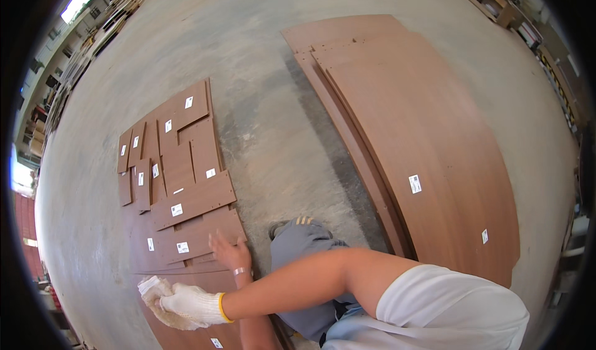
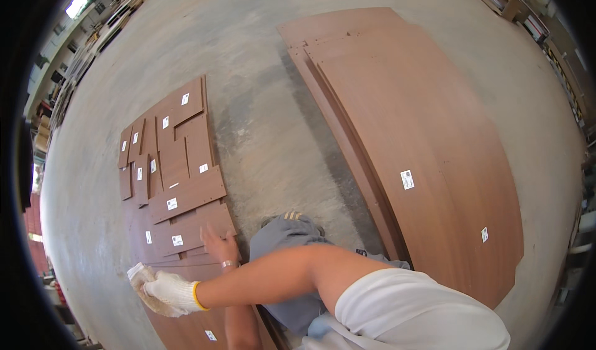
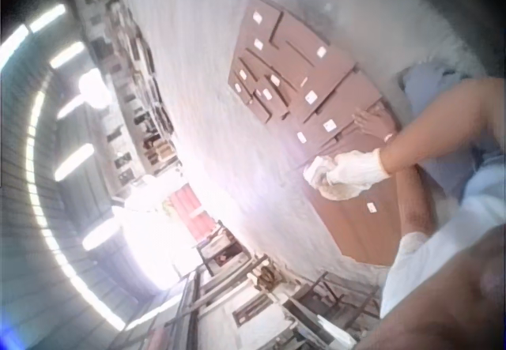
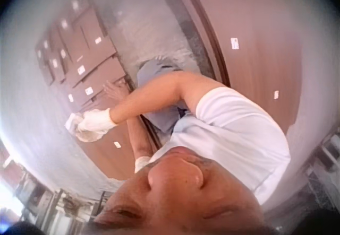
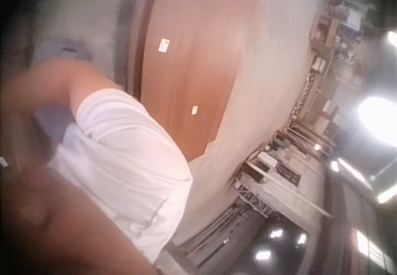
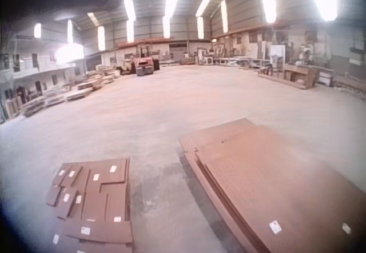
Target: The person wipes wooden panels with a cloth, pours liquid from a bottle onto the cloth, and uses a scraper to remove residue from the panel edges. The person handles multiple panels, wiping each one and occasionally scraping edges before moving to the next.
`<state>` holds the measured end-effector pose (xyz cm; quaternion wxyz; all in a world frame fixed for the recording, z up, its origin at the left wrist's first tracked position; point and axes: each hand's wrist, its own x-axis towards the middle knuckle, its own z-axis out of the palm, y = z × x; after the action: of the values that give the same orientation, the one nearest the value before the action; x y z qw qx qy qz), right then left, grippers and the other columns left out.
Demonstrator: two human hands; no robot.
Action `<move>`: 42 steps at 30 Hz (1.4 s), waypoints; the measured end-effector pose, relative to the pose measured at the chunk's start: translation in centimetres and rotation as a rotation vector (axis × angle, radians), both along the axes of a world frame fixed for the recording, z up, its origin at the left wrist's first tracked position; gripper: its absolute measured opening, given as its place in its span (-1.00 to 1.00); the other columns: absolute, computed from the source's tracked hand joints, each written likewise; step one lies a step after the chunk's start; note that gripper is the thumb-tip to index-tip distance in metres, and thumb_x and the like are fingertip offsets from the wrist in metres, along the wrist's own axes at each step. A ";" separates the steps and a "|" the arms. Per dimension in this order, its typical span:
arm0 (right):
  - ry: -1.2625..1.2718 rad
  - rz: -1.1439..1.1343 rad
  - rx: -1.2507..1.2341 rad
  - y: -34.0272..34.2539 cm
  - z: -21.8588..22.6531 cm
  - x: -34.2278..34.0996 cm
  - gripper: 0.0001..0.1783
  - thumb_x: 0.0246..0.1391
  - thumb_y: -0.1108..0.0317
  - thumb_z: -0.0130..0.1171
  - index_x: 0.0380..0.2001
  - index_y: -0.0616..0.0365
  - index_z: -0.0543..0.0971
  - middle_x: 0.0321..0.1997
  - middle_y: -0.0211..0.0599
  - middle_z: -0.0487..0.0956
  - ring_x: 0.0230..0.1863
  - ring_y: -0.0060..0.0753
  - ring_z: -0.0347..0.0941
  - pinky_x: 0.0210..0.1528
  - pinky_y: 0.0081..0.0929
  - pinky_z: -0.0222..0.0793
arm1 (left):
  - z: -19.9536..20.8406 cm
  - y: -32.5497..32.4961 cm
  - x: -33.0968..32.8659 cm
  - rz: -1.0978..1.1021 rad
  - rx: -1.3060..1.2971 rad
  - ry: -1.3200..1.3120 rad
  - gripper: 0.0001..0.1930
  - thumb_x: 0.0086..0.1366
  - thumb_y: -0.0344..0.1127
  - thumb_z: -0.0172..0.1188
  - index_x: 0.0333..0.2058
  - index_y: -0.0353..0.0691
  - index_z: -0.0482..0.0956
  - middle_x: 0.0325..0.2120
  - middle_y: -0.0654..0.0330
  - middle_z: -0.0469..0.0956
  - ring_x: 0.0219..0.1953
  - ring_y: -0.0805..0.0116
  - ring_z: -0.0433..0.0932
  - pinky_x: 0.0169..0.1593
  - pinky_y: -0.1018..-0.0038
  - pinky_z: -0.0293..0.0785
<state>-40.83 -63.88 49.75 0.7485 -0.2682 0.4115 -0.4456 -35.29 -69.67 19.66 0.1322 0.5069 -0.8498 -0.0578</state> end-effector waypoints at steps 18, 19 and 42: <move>0.090 0.216 0.095 1.1 -0.9 -1.1 -0.24 0.15 -0.24 0.30 0.19 0.13 0.59 -0.07 -0.19 0.69 -0.06 -0.38 0.62 -0.01 -0.43 0.51 | -1.0 0.3 -6.3 -0.056 0.183 -0.226 -0.20 0.40 0.01 0.13 0.53 0.08 0.02 0.58 0.16 -0.15 0.59 -0.06 -0.24 0.36 -0.61 -0.42; 0.102 0.190 0.071 1.3 -1.2 -0.6 -0.29 0.17 -0.23 0.24 0.15 0.13 0.60 -0.13 -0.18 0.70 -0.11 -0.34 0.63 -0.06 -0.41 0.52 | -1.0 1.0 -5.5 -0.047 0.201 -0.201 -0.21 0.40 0.01 0.12 0.52 0.06 0.05 0.57 0.15 -0.12 0.59 -0.06 -0.23 0.36 -0.61 -0.42; 0.294 0.152 -0.047 3.2 -4.9 3.5 -0.25 0.20 -0.17 0.27 0.11 0.37 0.59 0.15 -0.10 0.57 0.31 -0.39 0.32 0.35 -0.45 0.15 | -2.4 6.3 9.3 -0.002 0.135 -0.255 -0.26 0.37 0.00 0.17 0.40 -0.25 0.23 0.53 -0.04 -0.02 0.58 -0.06 -0.14 0.40 -0.52 -0.27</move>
<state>-37.35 -60.64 44.87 0.7051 -0.3783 0.4847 -0.3531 -25.98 -63.36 17.26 -0.0112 0.5169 -0.8545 -0.0498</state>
